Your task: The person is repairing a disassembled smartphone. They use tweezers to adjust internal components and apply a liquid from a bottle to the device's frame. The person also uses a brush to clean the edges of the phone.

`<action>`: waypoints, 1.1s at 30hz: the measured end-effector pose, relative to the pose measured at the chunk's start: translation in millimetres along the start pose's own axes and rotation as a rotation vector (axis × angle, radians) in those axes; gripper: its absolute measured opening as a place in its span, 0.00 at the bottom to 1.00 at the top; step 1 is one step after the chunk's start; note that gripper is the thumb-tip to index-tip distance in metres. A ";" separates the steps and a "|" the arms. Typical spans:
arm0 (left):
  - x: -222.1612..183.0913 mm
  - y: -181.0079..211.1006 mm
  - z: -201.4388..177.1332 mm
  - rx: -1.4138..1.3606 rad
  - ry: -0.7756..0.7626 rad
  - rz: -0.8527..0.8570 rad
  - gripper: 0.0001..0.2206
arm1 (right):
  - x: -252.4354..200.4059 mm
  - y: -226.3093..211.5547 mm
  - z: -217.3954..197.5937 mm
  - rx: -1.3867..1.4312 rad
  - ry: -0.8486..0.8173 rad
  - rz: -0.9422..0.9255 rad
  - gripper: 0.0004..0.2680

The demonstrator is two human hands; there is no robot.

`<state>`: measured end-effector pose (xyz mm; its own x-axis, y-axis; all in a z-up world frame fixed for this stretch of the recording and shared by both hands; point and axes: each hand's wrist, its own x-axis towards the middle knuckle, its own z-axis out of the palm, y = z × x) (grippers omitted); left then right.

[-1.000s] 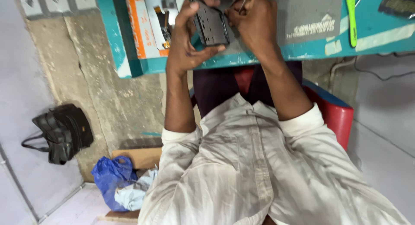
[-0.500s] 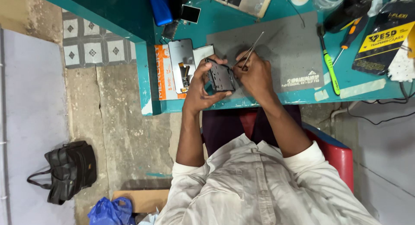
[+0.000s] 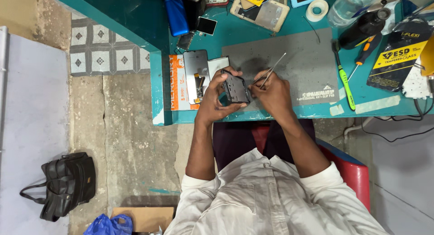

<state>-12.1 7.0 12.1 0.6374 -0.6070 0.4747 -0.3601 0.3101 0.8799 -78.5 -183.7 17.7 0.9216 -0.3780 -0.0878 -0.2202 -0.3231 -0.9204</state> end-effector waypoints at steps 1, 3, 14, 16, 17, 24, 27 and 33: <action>0.6 -0.8 -0.3 -0.002 -0.002 0.013 0.49 | -2.1 2.4 -0.5 -0.007 0.015 -0.044 0.10; 1.6 -1.9 -1.0 -0.006 -0.009 0.033 0.49 | -9.0 6.4 0.1 -0.022 0.041 -0.130 0.09; 0.2 -1.8 -1.6 -0.019 -0.021 0.027 0.49 | -2.7 5.7 2.6 -0.050 0.051 -0.179 0.09; 1.7 -1.5 -2.2 -0.008 -0.031 0.023 0.49 | -8.4 7.7 1.5 -0.033 0.034 -0.164 0.10; 2.6 -1.5 -2.5 -0.003 -0.036 0.022 0.49 | -9.3 9.1 1.4 -0.009 0.021 -0.131 0.09; 5.7 5.4 -3.5 0.143 -0.045 -0.042 0.49 | -11.1 26.9 0.1 0.322 -0.009 -0.179 0.07; 5.6 6.6 -1.6 0.189 -0.045 -0.076 0.48 | -24.7 33.4 -17.1 0.413 -0.089 -0.121 0.07; 5.9 -0.1 -1.2 0.294 -0.102 -0.137 0.44 | -50.6 31.6 -7.3 0.135 -0.019 -0.383 0.09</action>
<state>-7.5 4.3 14.9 0.6277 -0.7029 0.3345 -0.4662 0.0047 0.8847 -134.4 -181.1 -4.1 0.9349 -0.2354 0.2655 0.1833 -0.3205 -0.9293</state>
